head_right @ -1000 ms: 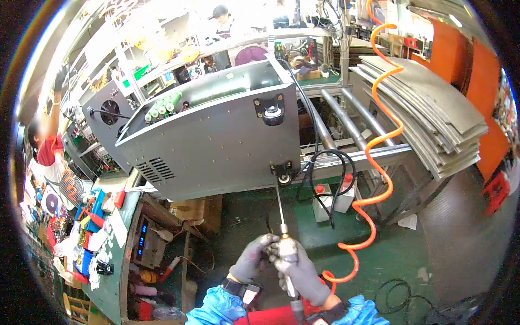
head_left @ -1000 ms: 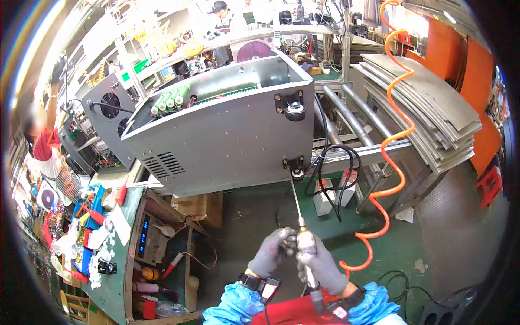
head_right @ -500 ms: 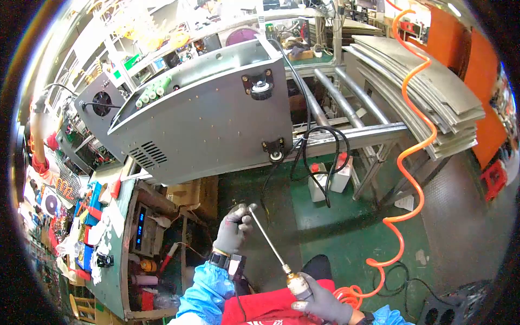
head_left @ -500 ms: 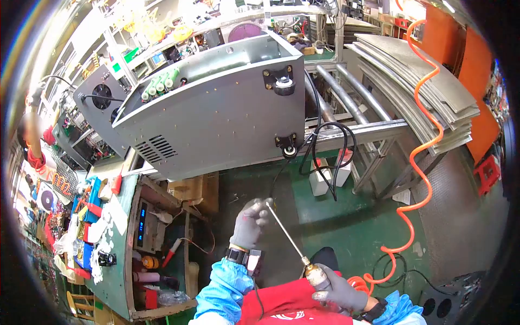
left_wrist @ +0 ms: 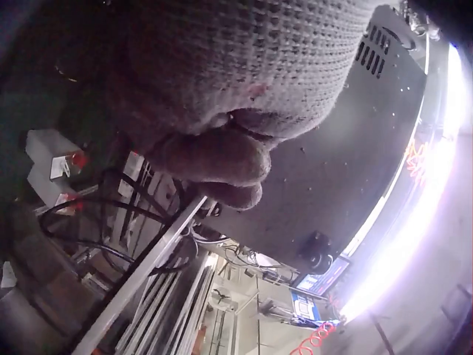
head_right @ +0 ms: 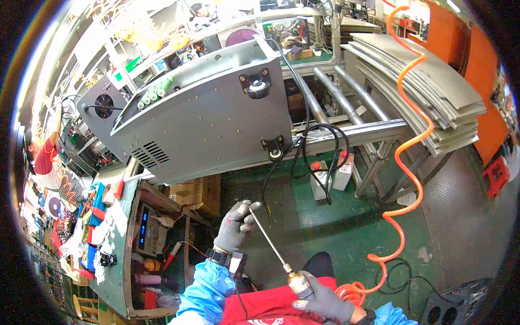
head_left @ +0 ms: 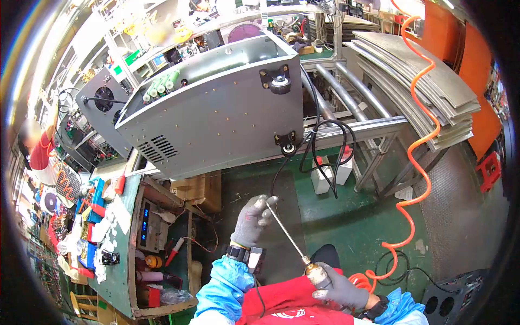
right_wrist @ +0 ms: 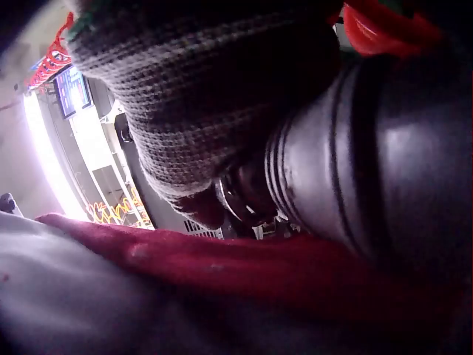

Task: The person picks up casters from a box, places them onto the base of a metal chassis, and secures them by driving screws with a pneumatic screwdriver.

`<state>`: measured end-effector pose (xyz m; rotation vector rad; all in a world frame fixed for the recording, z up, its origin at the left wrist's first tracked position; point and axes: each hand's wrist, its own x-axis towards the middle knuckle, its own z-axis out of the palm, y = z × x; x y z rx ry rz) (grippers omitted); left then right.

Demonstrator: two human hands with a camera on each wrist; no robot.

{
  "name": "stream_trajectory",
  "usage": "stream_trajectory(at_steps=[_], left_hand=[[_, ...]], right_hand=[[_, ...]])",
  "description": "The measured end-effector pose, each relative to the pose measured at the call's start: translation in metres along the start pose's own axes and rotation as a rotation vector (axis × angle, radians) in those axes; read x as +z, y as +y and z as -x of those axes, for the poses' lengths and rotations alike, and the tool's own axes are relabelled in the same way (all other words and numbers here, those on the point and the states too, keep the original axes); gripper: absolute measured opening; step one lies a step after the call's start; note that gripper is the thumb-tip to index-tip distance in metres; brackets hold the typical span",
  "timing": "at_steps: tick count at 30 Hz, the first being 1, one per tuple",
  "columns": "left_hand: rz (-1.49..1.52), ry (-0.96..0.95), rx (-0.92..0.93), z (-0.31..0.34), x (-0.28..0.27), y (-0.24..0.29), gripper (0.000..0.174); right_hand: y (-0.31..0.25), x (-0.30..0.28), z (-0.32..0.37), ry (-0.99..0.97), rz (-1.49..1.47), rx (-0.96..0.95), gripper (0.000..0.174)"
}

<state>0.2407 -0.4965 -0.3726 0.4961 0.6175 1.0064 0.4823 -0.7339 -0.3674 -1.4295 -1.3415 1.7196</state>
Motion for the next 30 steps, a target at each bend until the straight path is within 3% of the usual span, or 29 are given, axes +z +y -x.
stream_trajectory(at_steps=[4, 7, 13, 16, 19, 21, 25, 28, 30], left_hand=[[-0.233, -0.050, 0.035, 0.001, 0.004, 0.008, 0.019], [-0.333, -0.064, 0.059, -0.001, 0.006, 0.014, 0.019], [-0.339, -0.288, -0.030, -0.023, -0.021, 0.022, 0.020], [-0.309, -0.227, 0.017, -0.025, -0.005, 0.013, 0.026], [-0.285, -0.166, 0.098, -0.026, 0.010, 0.002, 0.032], [-0.300, -0.128, 0.134, -0.031, 0.011, 0.004, 0.034], [-0.577, -0.050, 0.013, -0.032, 0.024, 0.011, 0.033], [-0.462, -0.016, 0.111, -0.035, 0.021, 0.000, 0.032], [-0.369, 0.016, 0.114, -0.034, 0.023, -0.001, 0.030]], right_hand=[[-0.019, -0.006, 0.006, 0.035, 0.194, 0.020, 0.098], [-0.010, -0.008, 0.007, 0.053, 0.153, -0.040, 0.096], [-0.004, -0.024, 0.012, -0.385, -0.714, 0.176, 0.079], [0.001, -0.020, 0.011, -0.393, -0.869, 0.134, 0.076], [-0.023, -0.013, 0.007, -0.186, -0.695, 0.153, 0.077], [-0.014, -0.007, -0.004, -0.100, -0.496, 0.009, 0.075], [-0.018, -0.012, -0.011, -0.128, -0.509, 0.036, 0.077], [-0.018, -0.013, -0.015, -0.106, -0.518, 0.050, 0.085], [-0.018, -0.013, -0.016, -0.058, -0.356, 0.036, 0.088]])
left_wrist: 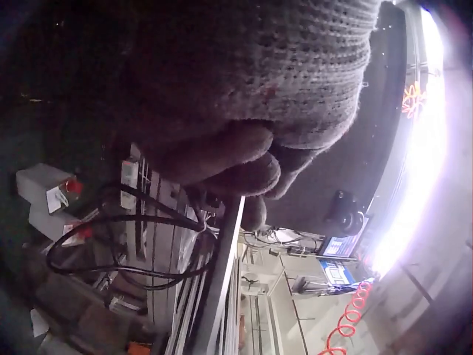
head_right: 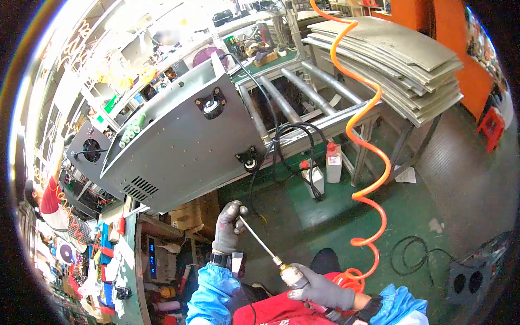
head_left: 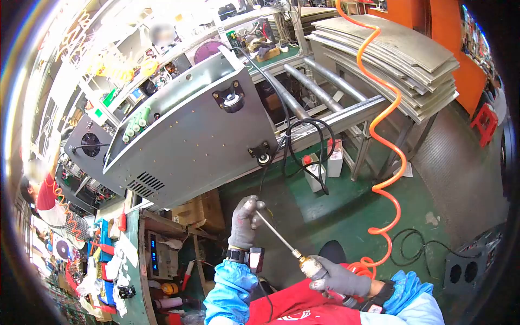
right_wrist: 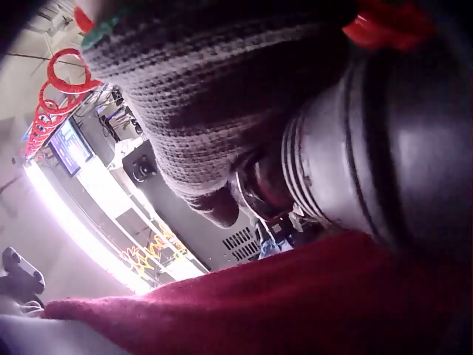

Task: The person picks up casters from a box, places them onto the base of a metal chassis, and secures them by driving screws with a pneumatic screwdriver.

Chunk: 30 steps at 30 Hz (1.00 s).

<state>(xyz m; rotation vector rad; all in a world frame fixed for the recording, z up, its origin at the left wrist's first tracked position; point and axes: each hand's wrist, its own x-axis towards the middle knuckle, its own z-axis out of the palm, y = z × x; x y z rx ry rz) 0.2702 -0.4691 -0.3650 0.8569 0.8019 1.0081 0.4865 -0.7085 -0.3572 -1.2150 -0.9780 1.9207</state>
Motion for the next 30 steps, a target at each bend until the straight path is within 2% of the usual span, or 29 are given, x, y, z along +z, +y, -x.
stream_trajectory(at_steps=[4, 7, 10, 13, 16, 19, 22, 25, 28, 30], left_hand=[[0.077, 0.042, -0.045, 0.005, 0.002, 0.004, 0.029], [0.165, 0.019, -0.071, 0.000, -0.010, -0.004, 0.031], [0.180, 0.007, -0.057, -0.003, -0.011, -0.013, 0.041], [0.224, 0.007, -0.080, -0.001, -0.010, -0.013, 0.046], [0.124, -0.023, -0.113, 0.005, -0.012, -0.009, 0.047], [0.028, 0.018, -0.070, 0.007, -0.009, -0.011, 0.046], [-0.043, 0.000, -0.105, 0.007, -0.009, -0.009, 0.045], [-0.074, -0.044, -0.053, 0.005, -0.015, -0.014, 0.046], [-0.018, -0.078, 0.043, 0.008, -0.007, -0.011, 0.046], [-0.093, -0.070, 0.022, 0.003, -0.013, -0.013, 0.051]], right_hand=[[-0.003, -0.003, 0.008, 0.095, 0.334, -0.032, 0.094], [-0.022, 0.000, 0.015, 0.065, 0.362, 0.094, 0.097], [-0.008, 0.001, 0.014, 0.120, 0.408, 0.002, 0.097], [-0.005, 0.001, 0.014, 0.126, 0.431, 0.025, 0.098], [-0.001, 0.001, 0.015, 0.126, 0.430, -0.028, 0.098], [0.000, 0.000, 0.015, 0.126, 0.479, -0.019, 0.099], [0.005, 0.000, 0.014, 0.136, 0.487, -0.007, 0.099], [0.006, 0.000, 0.015, 0.158, 0.563, -0.021, 0.097], [0.016, -0.005, 0.009, 0.070, 0.333, -0.036, 0.091], [0.014, -0.008, 0.011, -0.115, -0.173, 0.019, 0.086]])
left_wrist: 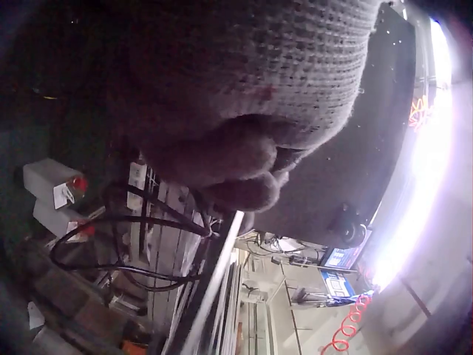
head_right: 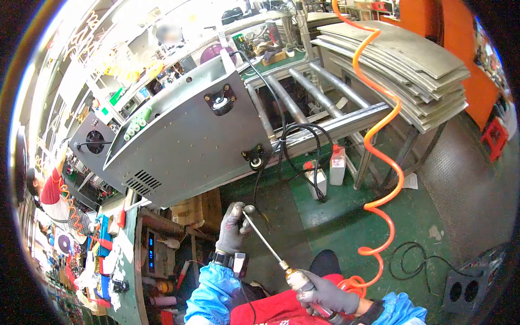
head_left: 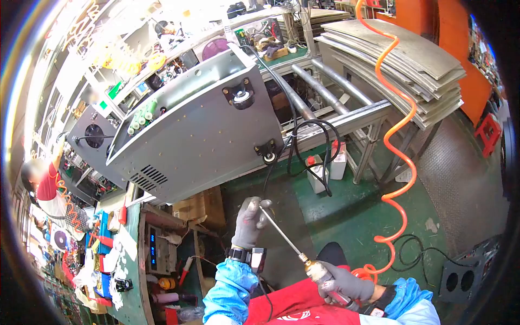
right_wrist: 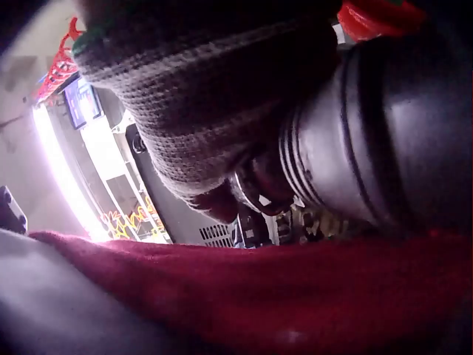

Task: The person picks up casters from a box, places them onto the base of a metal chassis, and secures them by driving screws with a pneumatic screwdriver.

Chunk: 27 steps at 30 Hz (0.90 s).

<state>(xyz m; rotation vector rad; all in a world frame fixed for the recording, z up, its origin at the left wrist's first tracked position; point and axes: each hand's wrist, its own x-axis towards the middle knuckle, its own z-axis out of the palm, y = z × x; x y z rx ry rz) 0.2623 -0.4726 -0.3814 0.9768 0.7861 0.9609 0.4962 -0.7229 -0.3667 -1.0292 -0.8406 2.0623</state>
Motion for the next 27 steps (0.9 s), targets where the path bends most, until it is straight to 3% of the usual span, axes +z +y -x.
stream_trajectory(at_steps=[1, 4, 8, 11, 13, 17, 27], left_hand=[[-0.037, 0.000, -0.012, -0.003, -0.002, 0.000, 0.054], [0.046, 0.003, 0.035, -0.003, 0.033, 0.011, 0.068], [0.144, -0.090, -0.234, -0.003, 0.051, -0.013, 0.090], [-0.112, -0.356, -0.334, 0.011, 0.068, -0.017, 0.074], [-0.121, -0.471, -0.363, 0.012, 0.066, -0.040, 0.059], [-0.100, -0.268, -0.336, 0.012, 0.075, -0.038, 0.049], [-0.045, -0.237, -0.314, 0.005, 0.072, -0.041, 0.048]], right_hand=[[-0.002, -0.001, 0.001, -0.091, -0.254, 0.018, 0.083], [-0.020, 0.012, -0.009, 0.140, -0.033, -0.104, 0.077], [-0.028, 0.004, -0.045, 0.348, 0.164, -0.244, 0.076], [-0.054, -0.002, -0.067, 0.376, -0.028, -0.178, 0.075], [-0.057, -0.011, -0.085, 0.389, -0.002, -0.221, 0.068], [-0.064, -0.023, -0.108, 0.413, 0.114, -0.265, 0.059], [-0.075, -0.021, -0.115, 0.443, 0.081, -0.229, 0.055]])
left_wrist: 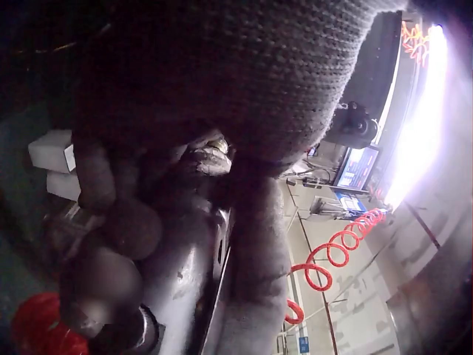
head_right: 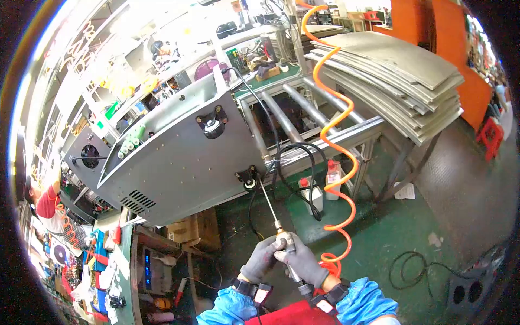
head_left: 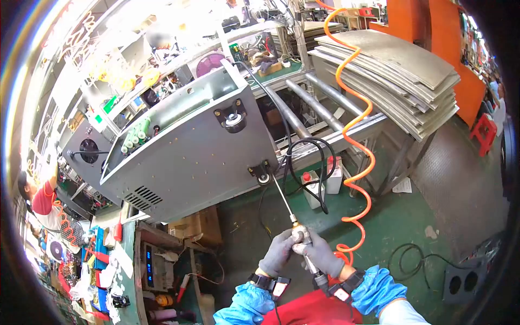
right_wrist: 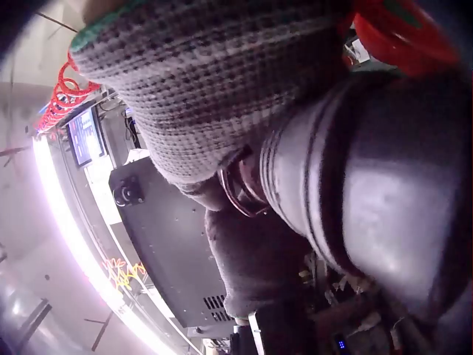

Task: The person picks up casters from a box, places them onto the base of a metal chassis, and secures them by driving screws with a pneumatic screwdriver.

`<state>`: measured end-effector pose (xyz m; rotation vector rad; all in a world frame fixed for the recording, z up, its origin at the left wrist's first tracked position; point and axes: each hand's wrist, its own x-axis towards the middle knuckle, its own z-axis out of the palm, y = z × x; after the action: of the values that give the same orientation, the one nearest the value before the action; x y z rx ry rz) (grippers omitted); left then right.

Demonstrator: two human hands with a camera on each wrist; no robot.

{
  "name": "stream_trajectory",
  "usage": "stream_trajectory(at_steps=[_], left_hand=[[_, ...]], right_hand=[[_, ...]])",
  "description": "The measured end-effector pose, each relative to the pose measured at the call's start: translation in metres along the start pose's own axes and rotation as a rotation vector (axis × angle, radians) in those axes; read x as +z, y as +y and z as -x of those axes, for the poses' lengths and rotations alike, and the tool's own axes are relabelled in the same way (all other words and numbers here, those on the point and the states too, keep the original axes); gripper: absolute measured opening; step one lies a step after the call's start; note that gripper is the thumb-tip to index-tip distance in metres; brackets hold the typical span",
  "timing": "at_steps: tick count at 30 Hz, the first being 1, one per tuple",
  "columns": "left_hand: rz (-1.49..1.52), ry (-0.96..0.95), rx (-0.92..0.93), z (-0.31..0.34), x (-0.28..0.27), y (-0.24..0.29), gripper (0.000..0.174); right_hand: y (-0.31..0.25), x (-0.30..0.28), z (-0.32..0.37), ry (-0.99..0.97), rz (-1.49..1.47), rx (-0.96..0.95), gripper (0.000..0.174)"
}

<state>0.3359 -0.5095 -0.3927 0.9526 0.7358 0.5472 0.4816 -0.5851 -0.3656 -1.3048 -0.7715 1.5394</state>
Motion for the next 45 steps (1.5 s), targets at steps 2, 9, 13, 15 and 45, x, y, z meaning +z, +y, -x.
stream_trajectory(at_steps=[2, 9, 13, 15, 45], left_hand=[[0.012, -0.008, 0.000, -0.001, -0.002, 0.001, 0.050], [0.114, 0.025, 0.001, 0.003, -0.002, 0.001, 0.042], [0.121, 0.023, 0.009, -0.001, -0.002, -0.002, 0.040], [0.107, 0.043, 0.016, -0.002, -0.001, -0.003, 0.040], [0.203, -0.048, 0.057, -0.011, -0.009, -0.014, 0.041]], right_hand=[[-0.003, 0.001, 0.001, 0.002, -0.001, 0.027, 0.054], [-0.002, 0.009, -0.005, 0.006, 0.022, -0.054, 0.057], [-0.008, 0.008, -0.002, 0.010, 0.041, 0.011, 0.057], [-0.006, 0.007, -0.004, 0.016, 0.063, 0.001, 0.058], [0.026, -0.001, -0.024, 0.052, 0.148, -0.311, 0.049]])
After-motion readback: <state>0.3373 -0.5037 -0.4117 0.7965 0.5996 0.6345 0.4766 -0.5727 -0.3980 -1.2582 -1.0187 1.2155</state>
